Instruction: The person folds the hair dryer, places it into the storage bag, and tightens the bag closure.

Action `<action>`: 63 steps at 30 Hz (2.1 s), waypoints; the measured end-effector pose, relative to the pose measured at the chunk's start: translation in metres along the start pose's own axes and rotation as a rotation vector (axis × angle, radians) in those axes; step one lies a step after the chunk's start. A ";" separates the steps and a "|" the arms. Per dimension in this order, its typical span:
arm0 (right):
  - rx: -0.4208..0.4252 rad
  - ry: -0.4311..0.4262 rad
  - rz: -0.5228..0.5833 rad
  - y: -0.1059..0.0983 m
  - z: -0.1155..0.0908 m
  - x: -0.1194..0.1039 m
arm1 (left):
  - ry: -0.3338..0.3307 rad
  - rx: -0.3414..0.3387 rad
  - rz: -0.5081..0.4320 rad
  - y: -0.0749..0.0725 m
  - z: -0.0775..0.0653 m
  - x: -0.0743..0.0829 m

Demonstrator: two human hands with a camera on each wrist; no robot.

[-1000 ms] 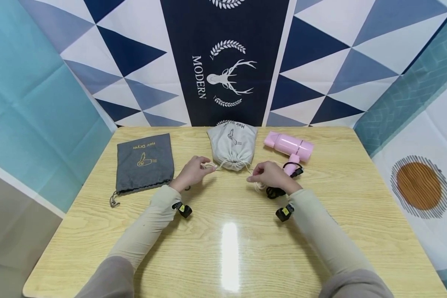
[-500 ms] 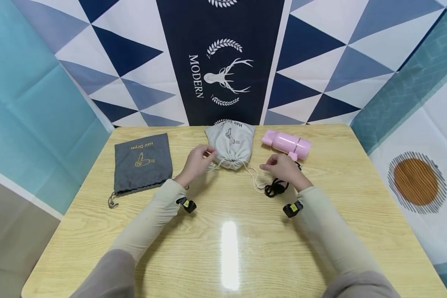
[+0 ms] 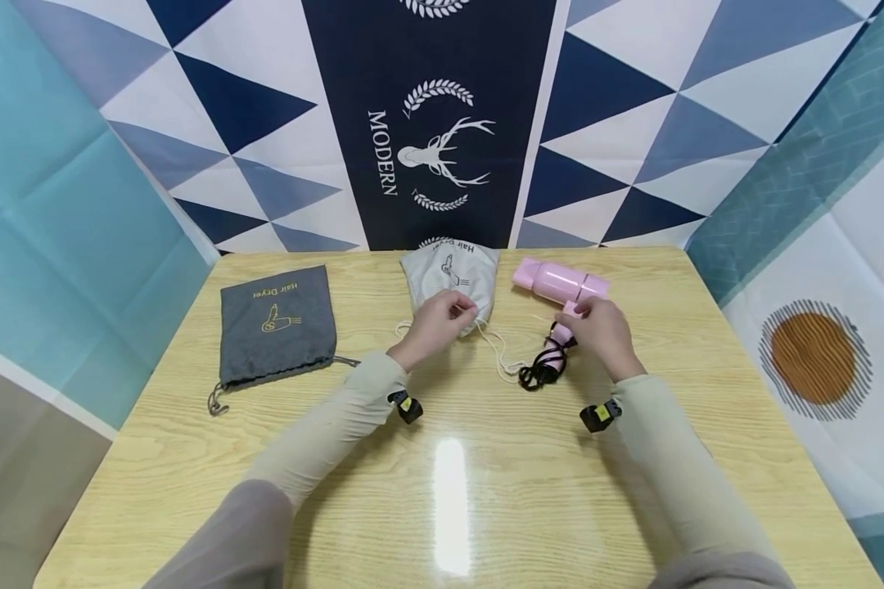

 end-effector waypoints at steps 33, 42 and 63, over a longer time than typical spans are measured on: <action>-0.061 0.244 0.055 0.050 0.007 0.043 | 0.244 -0.053 0.624 0.057 0.015 0.026; -0.094 0.285 0.264 0.050 0.001 0.041 | 0.238 -0.045 0.583 0.049 0.022 0.028; -0.340 0.178 0.522 0.057 -0.020 0.014 | 0.155 -0.120 0.401 0.036 0.038 0.016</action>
Point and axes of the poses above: each hand's wrist, its own z-axis towards the middle knuckle, its own y-axis out of the palm, x = y × z, the point moved 10 cm from there along z, towards the middle knuckle, and after that the axes turned 10 degrees about x, right-handed, at the moved point
